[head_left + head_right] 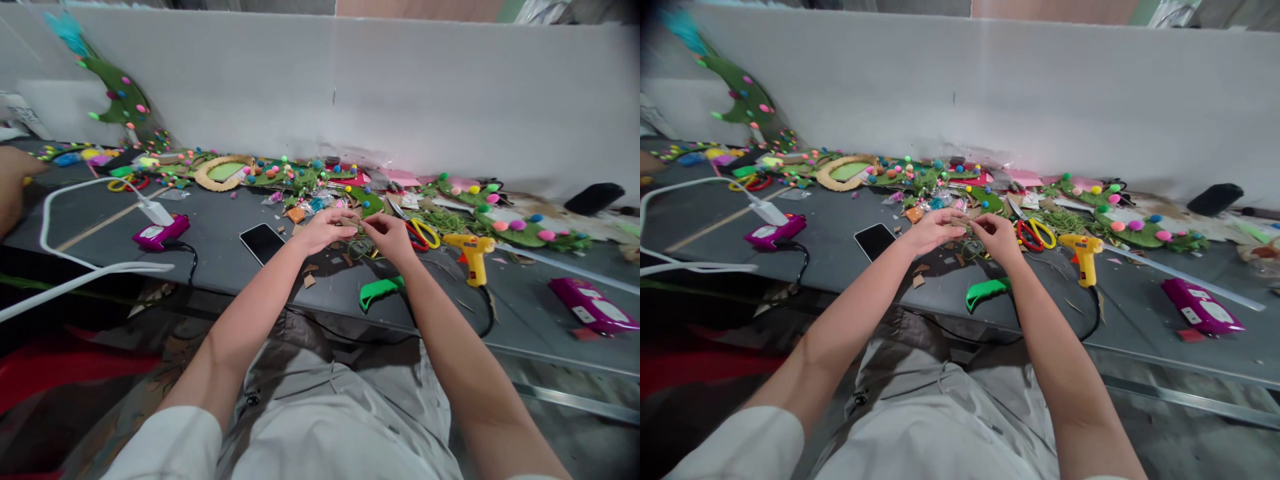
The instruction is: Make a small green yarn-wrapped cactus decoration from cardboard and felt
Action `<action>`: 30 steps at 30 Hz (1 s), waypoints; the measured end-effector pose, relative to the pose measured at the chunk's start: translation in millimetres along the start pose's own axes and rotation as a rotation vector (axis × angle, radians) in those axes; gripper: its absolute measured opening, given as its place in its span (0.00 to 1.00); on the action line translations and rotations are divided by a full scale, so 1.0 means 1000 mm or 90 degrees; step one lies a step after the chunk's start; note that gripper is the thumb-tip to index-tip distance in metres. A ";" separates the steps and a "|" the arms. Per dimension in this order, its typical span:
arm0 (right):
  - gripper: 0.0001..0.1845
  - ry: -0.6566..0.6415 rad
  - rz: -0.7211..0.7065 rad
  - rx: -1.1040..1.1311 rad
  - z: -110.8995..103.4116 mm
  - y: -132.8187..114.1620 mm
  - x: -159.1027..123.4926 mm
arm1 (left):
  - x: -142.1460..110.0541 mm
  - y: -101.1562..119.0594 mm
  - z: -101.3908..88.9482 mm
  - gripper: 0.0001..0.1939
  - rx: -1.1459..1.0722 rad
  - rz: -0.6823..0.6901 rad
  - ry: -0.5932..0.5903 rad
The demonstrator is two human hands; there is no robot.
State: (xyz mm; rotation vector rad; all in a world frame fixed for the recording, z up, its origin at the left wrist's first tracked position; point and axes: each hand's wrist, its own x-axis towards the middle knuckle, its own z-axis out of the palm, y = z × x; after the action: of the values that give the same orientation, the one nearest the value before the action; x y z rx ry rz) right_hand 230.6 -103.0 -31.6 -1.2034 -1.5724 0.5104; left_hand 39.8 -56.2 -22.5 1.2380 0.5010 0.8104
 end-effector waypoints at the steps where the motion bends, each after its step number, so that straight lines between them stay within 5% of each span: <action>1: 0.14 -0.007 0.006 0.017 0.001 0.001 0.000 | 0.001 0.000 0.000 0.17 -0.008 0.005 0.003; 9: 0.13 -0.070 -0.018 -0.029 0.014 0.005 -0.007 | 0.011 -0.011 -0.008 0.18 -0.009 0.072 0.115; 14: 0.10 -0.098 -0.105 -0.128 0.014 0.005 -0.010 | 0.014 -0.017 -0.011 0.16 0.204 0.113 0.173; 21: 0.09 -0.053 -0.173 -0.188 0.003 0.004 -0.005 | 0.011 -0.015 -0.009 0.16 0.307 0.083 0.158; 30: 0.12 -0.024 -0.104 -0.163 -0.001 0.004 -0.002 | 0.008 -0.011 -0.006 0.19 0.111 0.038 0.058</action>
State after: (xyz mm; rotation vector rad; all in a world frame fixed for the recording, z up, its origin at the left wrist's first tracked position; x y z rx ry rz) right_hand 233.1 -103.0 -35.9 -1.2470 -1.7912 0.2316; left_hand 43.2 -47.1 -33.6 1.3856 0.6213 0.8909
